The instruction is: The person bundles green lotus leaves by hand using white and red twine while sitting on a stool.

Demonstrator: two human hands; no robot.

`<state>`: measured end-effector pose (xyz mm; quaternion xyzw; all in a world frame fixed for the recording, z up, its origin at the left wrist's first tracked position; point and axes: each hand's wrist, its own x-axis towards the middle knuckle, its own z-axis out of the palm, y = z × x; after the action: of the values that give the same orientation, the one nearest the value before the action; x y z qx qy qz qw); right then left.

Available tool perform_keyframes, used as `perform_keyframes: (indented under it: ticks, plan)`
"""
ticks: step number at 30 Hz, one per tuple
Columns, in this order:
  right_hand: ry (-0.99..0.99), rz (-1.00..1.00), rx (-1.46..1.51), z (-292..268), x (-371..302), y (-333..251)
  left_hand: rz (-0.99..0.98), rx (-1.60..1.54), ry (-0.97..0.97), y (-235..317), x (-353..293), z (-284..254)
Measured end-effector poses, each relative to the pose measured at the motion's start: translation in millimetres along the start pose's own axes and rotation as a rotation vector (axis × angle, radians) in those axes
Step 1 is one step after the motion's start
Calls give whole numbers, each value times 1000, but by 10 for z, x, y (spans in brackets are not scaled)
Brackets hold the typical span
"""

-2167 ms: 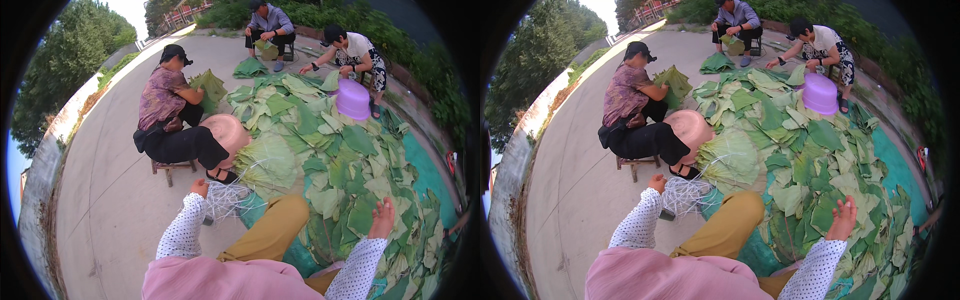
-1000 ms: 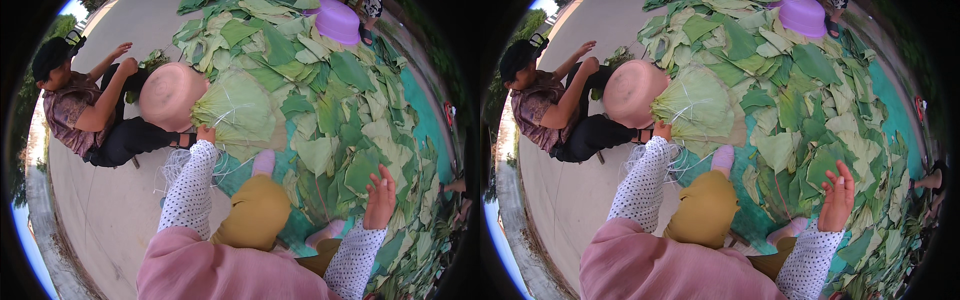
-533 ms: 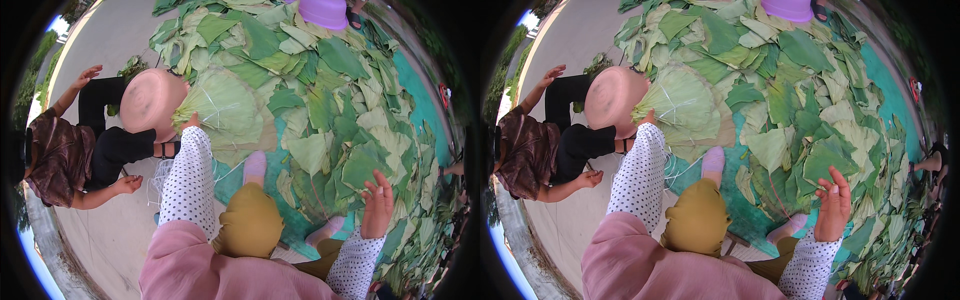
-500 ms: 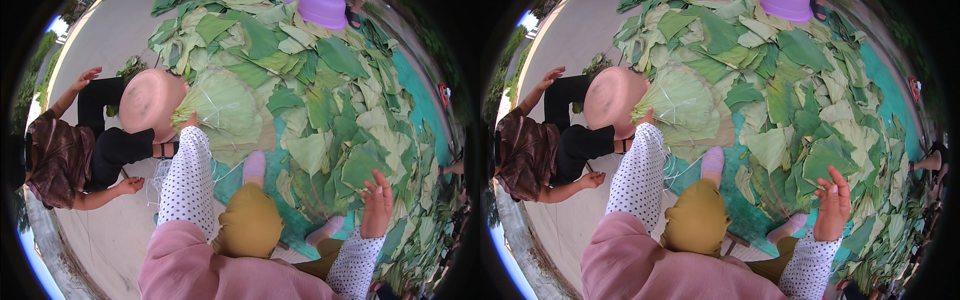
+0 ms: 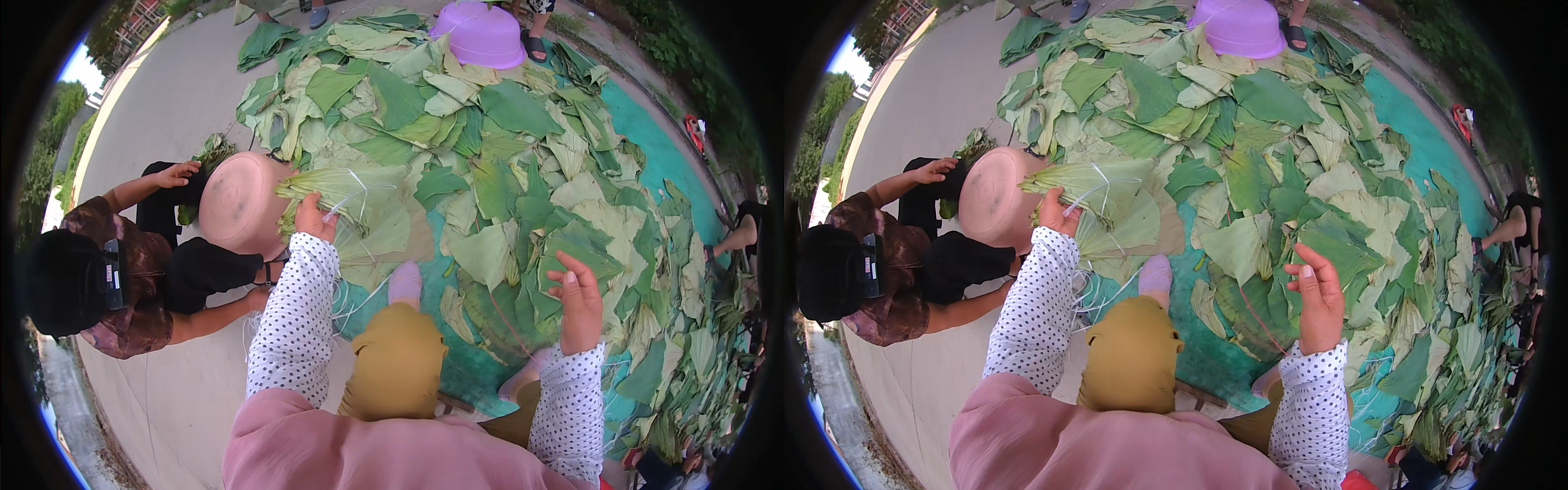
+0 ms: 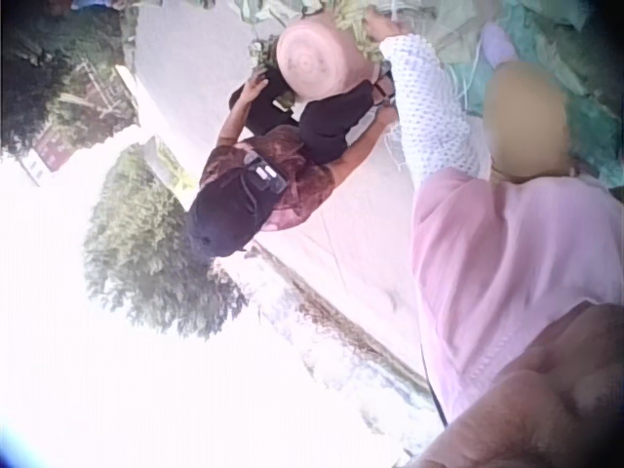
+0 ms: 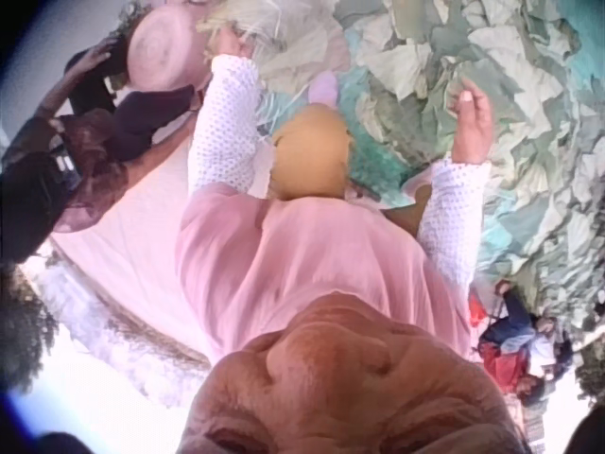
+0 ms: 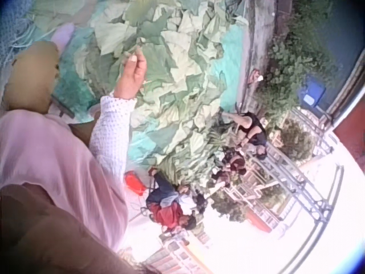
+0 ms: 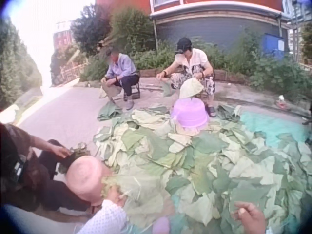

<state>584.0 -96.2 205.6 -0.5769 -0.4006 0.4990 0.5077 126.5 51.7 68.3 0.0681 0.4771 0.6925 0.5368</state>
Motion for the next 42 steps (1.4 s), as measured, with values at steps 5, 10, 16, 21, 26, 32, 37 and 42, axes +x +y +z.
perform_keyframes:
  ticks: [5, 10, 16, 21, 26, 32, 37, 42]
  plan:
    - [-63, -43, 33, 55, 113, -41, -256, -136, -321, 78, -873, 1059]
    - [168, -107, 197, 157, 298, -241, -213, -2, -658, 18, -1756, 1834]
    - [127, -67, 663, -279, 448, -318, -373, -22, -818, -303, -2261, 2341]
    - [212, -146, 525, -538, 347, -494, -638, 8, -814, -569, -2405, 2540]
    - [449, -209, 9, -676, 360, -444, -644, 165, -812, -891, -2218, 2535]
    - [481, -510, -507, -703, 264, -415, -592, 19, -688, -970, -2234, 2650]
    - [285, -644, -579, -323, 285, -340, -588, 13, -687, -902, -2303, 2652]
    - [231, -614, -591, -175, 271, -318, -585, 27, -735, -927, -2281, 2553]
